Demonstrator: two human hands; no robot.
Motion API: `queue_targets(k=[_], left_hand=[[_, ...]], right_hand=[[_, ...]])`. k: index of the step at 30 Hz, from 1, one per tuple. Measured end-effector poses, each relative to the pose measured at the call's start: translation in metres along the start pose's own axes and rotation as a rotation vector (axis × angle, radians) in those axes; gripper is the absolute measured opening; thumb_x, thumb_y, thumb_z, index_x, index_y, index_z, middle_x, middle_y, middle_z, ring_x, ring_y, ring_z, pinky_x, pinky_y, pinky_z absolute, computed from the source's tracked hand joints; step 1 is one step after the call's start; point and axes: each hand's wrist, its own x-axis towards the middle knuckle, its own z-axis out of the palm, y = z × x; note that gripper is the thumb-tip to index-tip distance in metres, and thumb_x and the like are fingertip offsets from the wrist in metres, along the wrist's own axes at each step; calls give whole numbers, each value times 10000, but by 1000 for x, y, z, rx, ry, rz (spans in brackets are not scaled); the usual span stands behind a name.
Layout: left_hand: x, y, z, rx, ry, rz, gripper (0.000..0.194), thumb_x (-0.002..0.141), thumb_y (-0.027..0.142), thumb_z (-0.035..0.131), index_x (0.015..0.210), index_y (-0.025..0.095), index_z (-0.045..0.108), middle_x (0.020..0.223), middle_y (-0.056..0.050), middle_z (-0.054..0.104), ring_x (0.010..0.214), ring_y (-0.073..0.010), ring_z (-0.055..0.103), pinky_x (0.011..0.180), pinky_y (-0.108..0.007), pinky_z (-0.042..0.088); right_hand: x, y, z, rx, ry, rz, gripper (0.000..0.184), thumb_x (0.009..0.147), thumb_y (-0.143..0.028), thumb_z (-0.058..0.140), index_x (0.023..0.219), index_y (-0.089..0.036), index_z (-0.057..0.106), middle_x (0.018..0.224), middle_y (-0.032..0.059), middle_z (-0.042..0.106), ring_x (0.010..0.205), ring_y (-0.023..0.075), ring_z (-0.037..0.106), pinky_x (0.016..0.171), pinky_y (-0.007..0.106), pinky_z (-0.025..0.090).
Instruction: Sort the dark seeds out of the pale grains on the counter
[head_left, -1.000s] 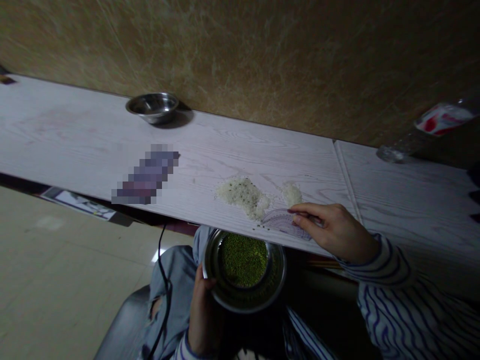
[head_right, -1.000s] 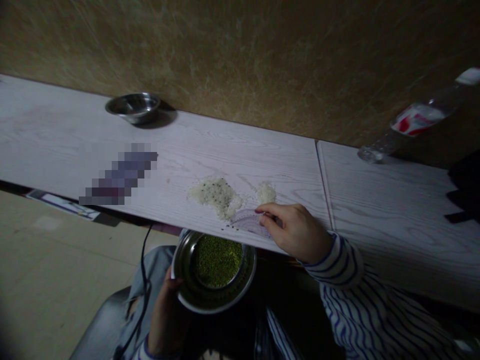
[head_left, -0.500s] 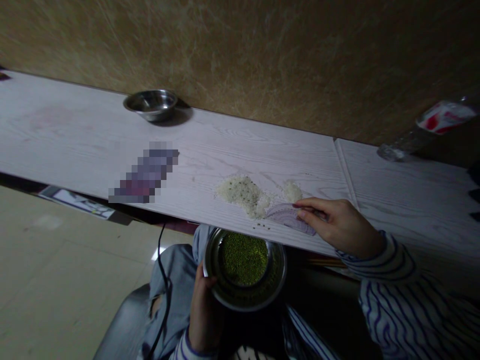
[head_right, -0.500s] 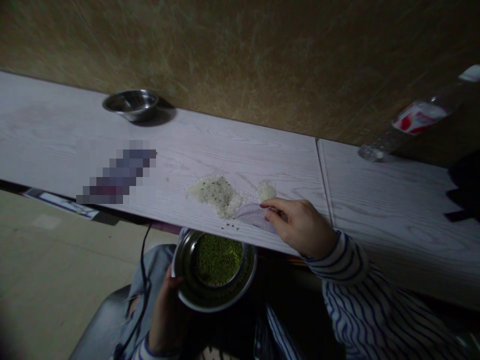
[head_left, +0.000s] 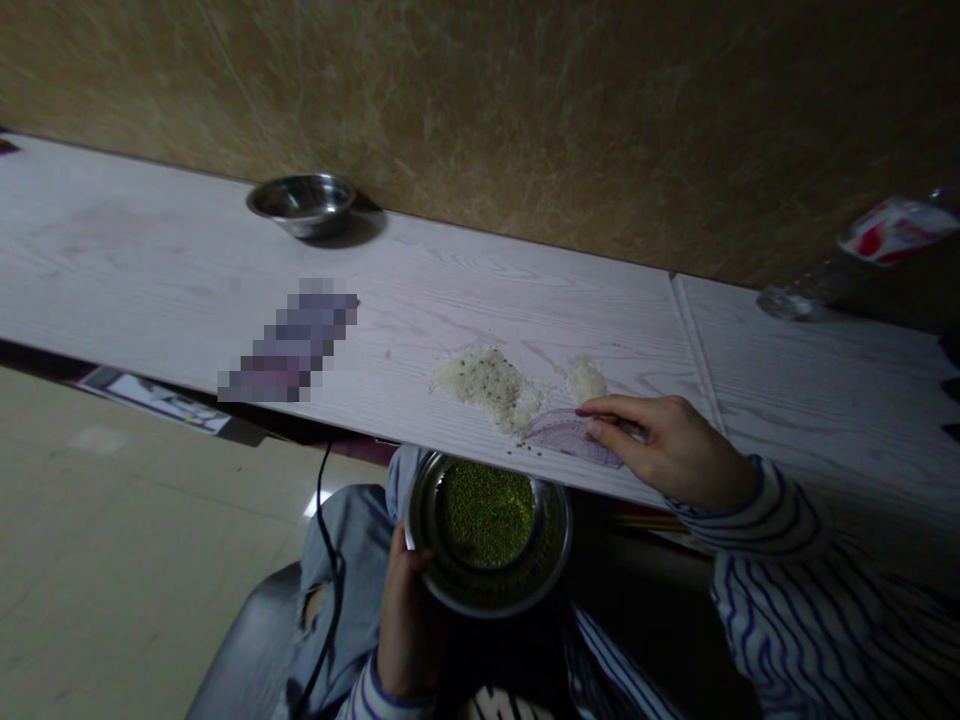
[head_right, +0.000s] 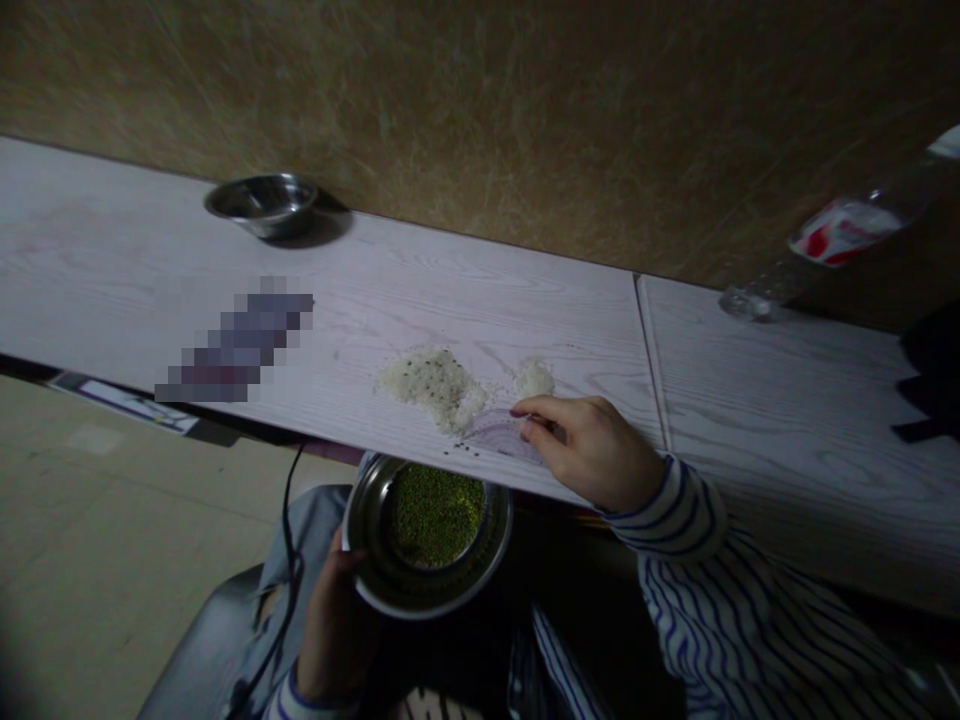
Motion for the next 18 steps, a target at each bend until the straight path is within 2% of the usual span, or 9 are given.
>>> queue_targets(k=[4,9,14,18], left_hand=[[0,-1,0,-8,34,7,508,624,408,902,1108,260,855,1161,-80,853,1339,-425,726,1088,-497,613],[1,-2,-1,1,44,12,520,626,408,894,1121,259,851,1160,-81,847,1345,-417,715,1078,-486,613],[1,-5,-2,-2,59,20,445,632,413,893,1048,264,839,1109,-68,842,1275,-397,738,1031,-474,623],[0,-5,-1,5,60,28,460,628,405,881,1065,266,837,1095,-62,839,1264,-392,747,1019,-470,630]], right_hand=[[2,-2,3,19,-13,-6,288,1003,-150,712,1159,-193,950,999,81,948,753,203,868,704,260,677],[1,-2,4,34,-26,-26,276,1002,-142,741,1170,-199,952,1003,78,949,733,193,864,692,247,671],[-1,-3,7,39,-21,-30,274,1007,-145,746,1172,-217,954,1016,76,951,762,208,879,711,262,687],[0,-6,10,47,-15,-21,272,1010,-141,744,1178,-194,952,1011,86,950,776,218,887,744,271,700]])
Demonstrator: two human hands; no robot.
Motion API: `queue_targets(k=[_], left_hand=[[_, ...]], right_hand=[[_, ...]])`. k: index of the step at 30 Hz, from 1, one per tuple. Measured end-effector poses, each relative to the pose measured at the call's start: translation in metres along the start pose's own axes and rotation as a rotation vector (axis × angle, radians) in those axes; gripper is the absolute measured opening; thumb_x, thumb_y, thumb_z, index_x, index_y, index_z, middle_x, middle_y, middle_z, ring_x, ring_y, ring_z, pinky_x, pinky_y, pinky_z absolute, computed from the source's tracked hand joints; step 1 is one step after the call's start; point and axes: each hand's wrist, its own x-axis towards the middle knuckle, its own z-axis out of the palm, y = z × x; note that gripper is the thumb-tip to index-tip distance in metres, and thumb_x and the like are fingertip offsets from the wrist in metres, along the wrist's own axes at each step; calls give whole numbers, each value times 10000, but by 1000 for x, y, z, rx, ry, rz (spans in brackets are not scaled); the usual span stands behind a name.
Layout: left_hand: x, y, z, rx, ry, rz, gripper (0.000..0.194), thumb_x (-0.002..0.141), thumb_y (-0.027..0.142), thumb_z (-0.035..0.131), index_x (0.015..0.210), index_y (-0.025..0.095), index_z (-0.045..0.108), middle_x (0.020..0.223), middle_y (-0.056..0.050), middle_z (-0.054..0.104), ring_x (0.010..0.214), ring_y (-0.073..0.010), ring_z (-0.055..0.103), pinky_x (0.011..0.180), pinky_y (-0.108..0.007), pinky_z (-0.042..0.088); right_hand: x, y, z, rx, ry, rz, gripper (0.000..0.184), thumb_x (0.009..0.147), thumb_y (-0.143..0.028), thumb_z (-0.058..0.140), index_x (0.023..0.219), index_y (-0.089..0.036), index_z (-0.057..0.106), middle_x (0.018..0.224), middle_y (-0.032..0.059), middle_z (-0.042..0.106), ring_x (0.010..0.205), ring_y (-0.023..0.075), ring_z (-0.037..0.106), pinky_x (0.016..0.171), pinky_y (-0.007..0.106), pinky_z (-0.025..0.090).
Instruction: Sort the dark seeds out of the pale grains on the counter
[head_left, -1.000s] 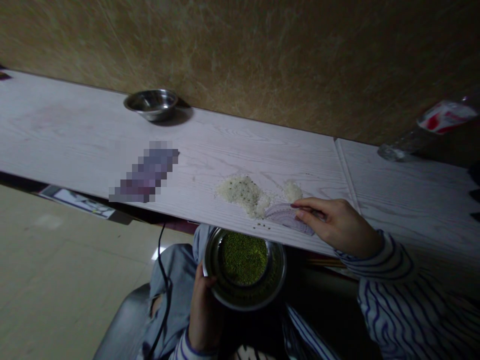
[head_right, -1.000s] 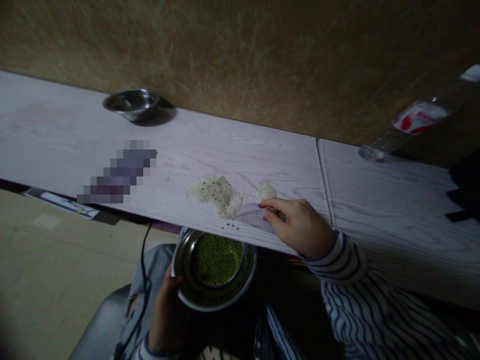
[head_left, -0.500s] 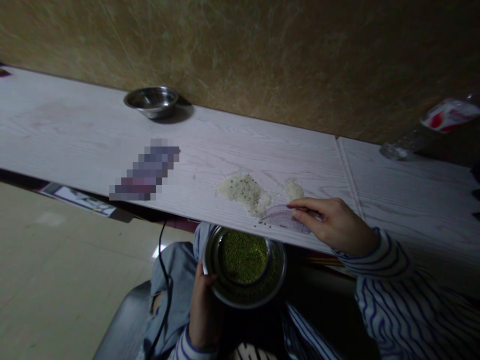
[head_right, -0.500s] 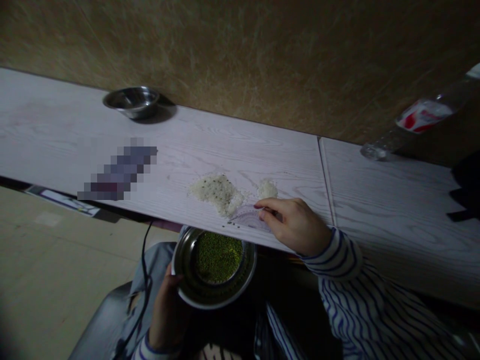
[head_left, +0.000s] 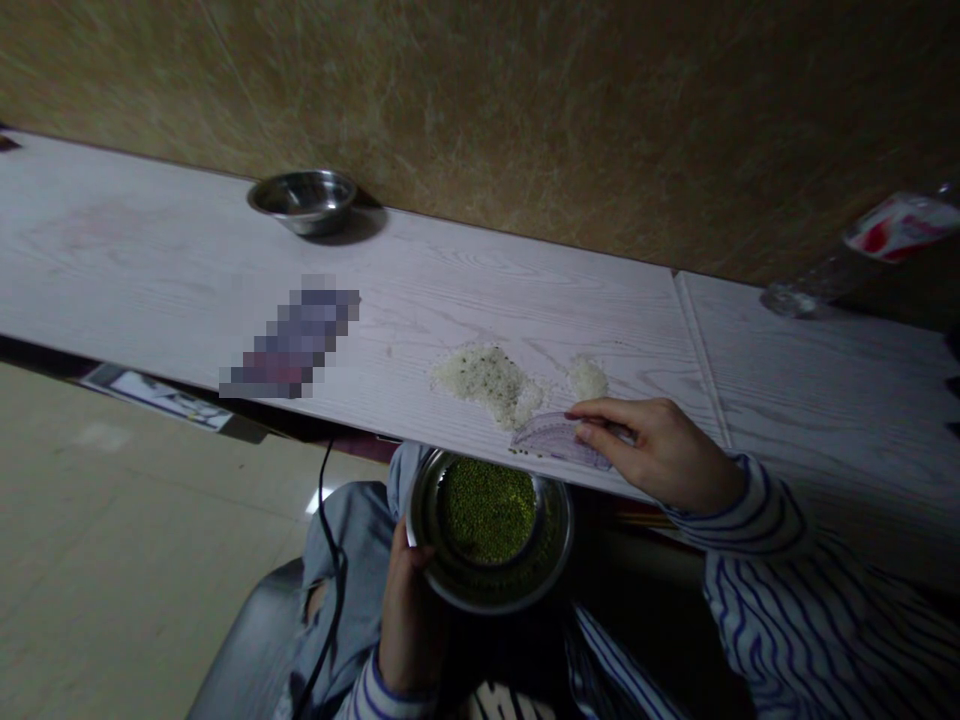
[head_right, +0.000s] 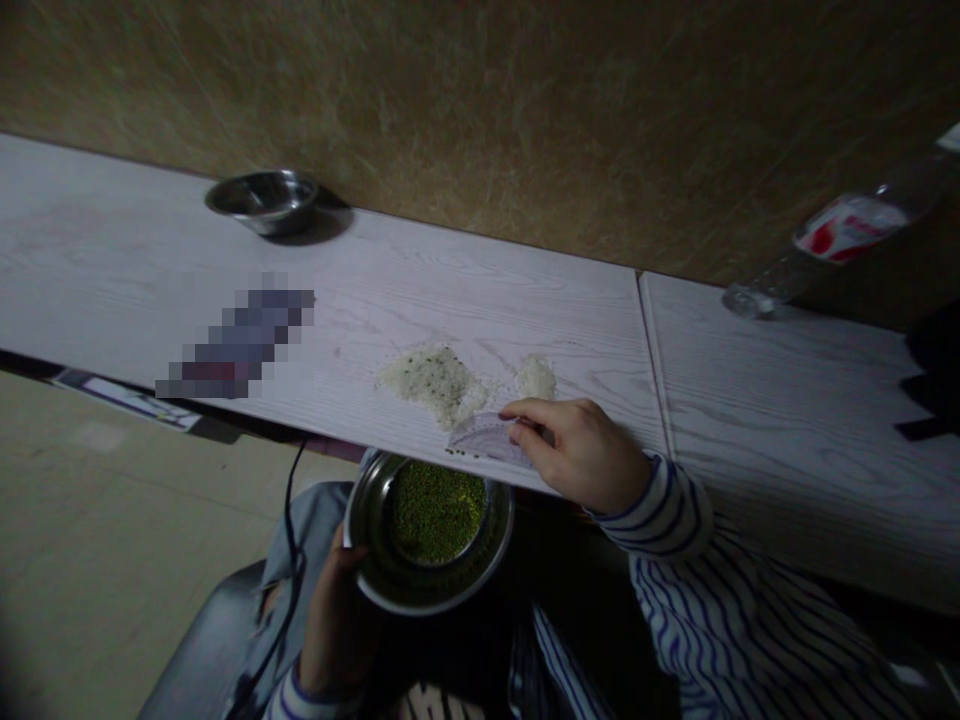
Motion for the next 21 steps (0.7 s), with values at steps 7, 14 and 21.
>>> queue_targets(k=[7,14,21], left_hand=[[-3,6,4,-2,30,-15,474,587,429,884,1026,255,836,1110,-78,858,1149,-373,764,943,-456,638],[-4,9,4,-19,0,-26,463,585,395,908,1024,270,830,1097,-59,855,1252,-398,766,1038,-485,639],[0,5,0,-30,-12,-32,494,600,382,907,1081,281,851,1179,-65,864,1386,-427,734,1168,-537,601]], right_hand=[[1,-11,7,42,-10,-29,273,998,-129,745,1167,-196,949,1045,86,953,868,228,918,776,258,705],[-7,-12,7,82,15,-54,266,1002,-140,729,1146,-196,946,1040,88,952,893,237,928,806,267,725],[-9,-14,11,12,140,-62,271,1009,-130,720,1151,-161,949,993,103,947,801,225,913,778,249,714]])
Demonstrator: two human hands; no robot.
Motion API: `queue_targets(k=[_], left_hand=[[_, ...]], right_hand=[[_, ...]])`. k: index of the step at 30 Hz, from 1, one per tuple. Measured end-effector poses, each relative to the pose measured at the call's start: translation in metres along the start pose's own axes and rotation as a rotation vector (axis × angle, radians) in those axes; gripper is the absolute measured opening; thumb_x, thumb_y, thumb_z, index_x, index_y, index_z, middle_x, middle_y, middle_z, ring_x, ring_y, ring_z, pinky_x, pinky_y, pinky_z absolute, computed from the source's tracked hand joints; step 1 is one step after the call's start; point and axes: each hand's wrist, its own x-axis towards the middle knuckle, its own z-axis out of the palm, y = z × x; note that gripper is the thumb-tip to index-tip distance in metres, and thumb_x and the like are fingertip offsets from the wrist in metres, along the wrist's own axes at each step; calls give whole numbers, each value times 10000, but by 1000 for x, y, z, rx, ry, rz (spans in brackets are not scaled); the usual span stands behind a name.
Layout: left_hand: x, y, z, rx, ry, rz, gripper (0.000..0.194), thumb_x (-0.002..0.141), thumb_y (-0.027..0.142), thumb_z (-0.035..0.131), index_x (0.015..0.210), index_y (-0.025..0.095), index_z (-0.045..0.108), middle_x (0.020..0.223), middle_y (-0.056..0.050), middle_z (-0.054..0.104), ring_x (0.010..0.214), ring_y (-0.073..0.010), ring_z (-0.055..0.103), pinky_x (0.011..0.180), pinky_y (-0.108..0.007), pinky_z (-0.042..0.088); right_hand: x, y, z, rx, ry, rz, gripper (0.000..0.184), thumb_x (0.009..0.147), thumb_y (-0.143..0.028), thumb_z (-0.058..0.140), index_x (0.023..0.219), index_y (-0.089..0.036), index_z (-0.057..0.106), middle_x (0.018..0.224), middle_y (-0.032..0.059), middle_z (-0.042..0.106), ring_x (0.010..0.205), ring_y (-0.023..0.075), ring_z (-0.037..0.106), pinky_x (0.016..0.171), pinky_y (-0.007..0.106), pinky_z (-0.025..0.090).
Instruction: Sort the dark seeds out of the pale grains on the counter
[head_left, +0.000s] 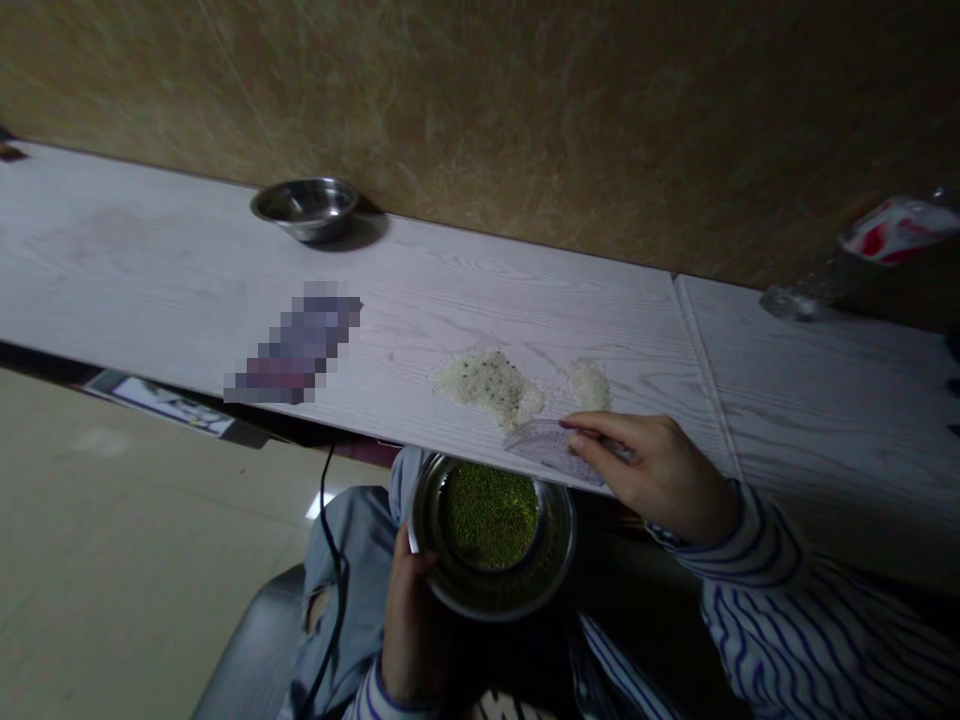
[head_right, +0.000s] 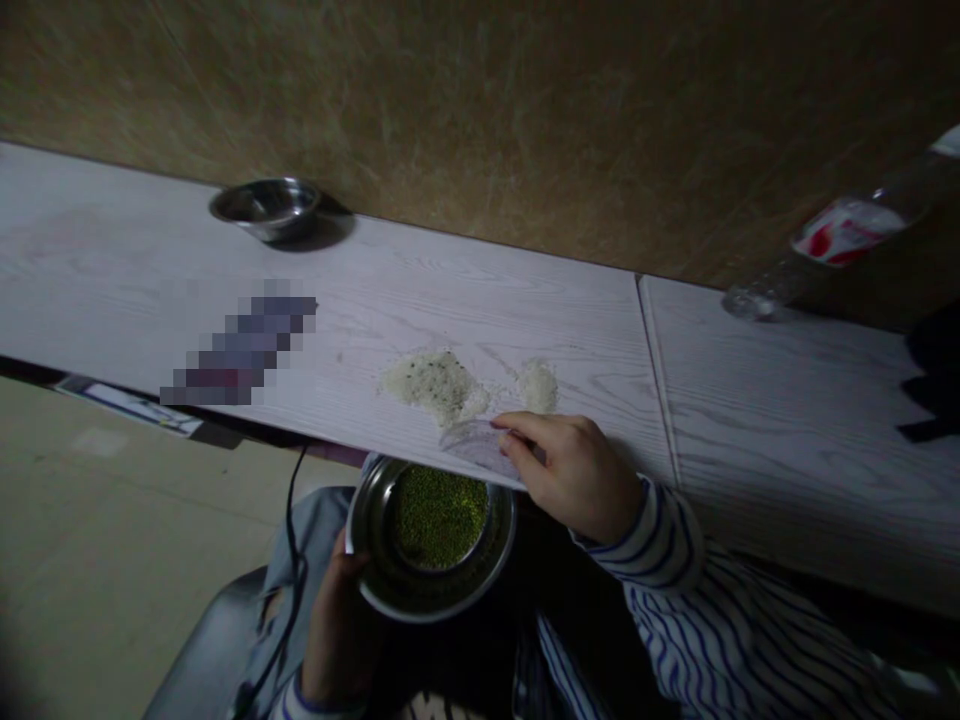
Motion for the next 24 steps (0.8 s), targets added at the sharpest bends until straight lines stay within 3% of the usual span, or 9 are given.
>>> queue_targets(k=[8,14,24], left_hand=[[1,-1,-1,15,39,14,511,608,411,894,1101,283,851,1201,-67,863,1401,-429,715,1189,-539,580],[0,0,2,4,17,-8,519,615,409,896,1113,273,844,1178,-69,860,1342,-420,740,1102,-508,617],[5,-12,-8,-30,-7,32,538,720,404,874,1243,278,850,1224,-79,855,1325,-414,751,1100,-523,631]], right_hand=[[9,14,-8,-64,-5,109,296,992,-174,702,1140,-186,958,1007,89,950,789,236,902,744,276,702],[14,17,-13,-67,10,182,313,984,-218,691,1147,-205,958,905,58,933,630,212,815,622,290,648],[22,6,-8,3,-69,127,290,987,-196,712,1130,-212,963,1020,82,950,791,228,876,734,288,678]])
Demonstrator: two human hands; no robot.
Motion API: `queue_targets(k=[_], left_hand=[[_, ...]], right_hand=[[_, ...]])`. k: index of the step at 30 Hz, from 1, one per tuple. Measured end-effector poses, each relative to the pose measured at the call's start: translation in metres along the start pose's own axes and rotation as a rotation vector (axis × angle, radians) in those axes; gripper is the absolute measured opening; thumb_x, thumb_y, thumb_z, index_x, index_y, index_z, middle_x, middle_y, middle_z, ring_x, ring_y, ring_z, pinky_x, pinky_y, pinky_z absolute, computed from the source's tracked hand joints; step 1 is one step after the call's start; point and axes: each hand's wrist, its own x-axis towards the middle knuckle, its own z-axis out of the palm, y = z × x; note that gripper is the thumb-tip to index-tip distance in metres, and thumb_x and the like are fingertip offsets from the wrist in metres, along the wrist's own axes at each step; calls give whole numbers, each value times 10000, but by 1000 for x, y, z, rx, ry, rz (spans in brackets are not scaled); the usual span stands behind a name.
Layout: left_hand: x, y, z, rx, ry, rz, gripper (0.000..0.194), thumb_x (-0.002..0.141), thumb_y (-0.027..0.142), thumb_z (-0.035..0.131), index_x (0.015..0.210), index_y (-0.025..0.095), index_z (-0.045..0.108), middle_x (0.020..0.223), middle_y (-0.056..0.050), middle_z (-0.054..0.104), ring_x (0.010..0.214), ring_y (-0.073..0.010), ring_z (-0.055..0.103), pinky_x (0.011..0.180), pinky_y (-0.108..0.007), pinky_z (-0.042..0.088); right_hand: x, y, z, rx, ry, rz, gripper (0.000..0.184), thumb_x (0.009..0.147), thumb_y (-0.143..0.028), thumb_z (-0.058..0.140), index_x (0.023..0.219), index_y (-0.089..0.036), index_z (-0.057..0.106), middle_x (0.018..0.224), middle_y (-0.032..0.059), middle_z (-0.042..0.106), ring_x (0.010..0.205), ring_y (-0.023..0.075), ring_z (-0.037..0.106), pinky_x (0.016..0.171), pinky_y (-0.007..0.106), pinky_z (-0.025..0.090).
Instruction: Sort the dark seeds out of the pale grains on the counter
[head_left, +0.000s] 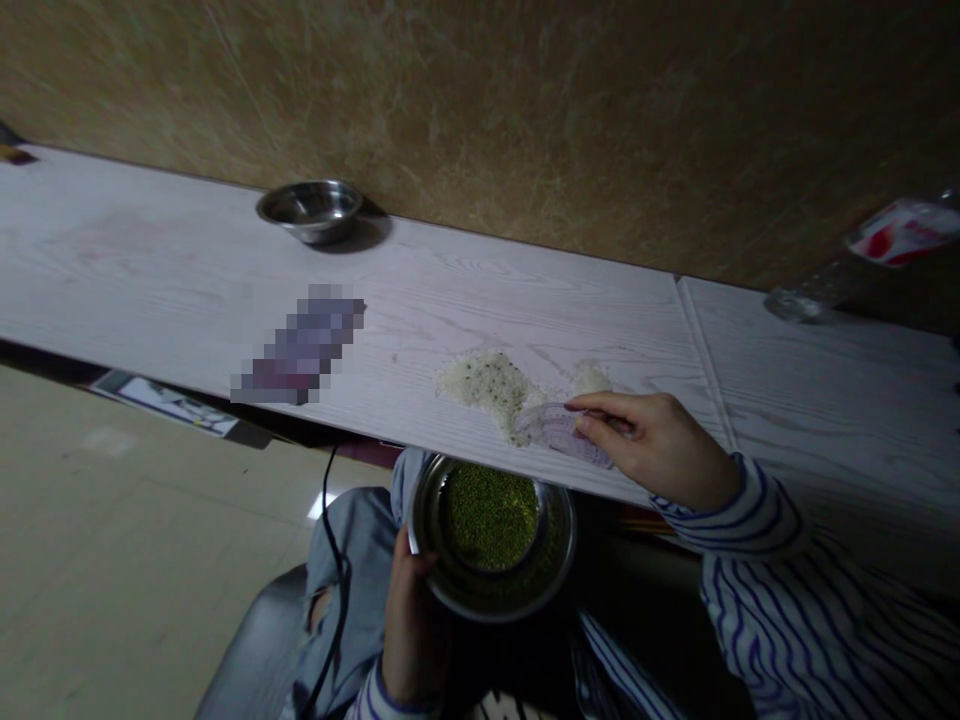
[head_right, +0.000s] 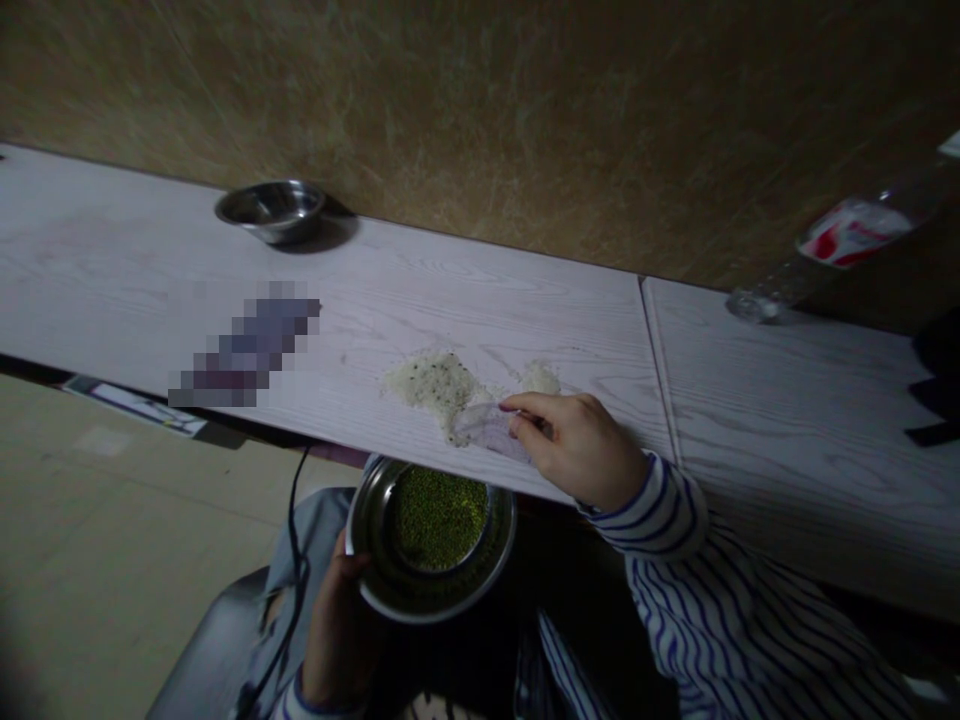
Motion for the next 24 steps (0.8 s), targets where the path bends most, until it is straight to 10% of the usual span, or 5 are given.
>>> queue_targets(k=[24], left_hand=[[0,2,1,31,30,-12,577,692,393,864,1256,278,833,1179,-69,837,1234,-381,746,986,-459,629]], right_hand=[[-18,19,-9,0,74,75,278,972,-256,711,1096,-222,957,713,27,842,498,187,693,456,285,517]])
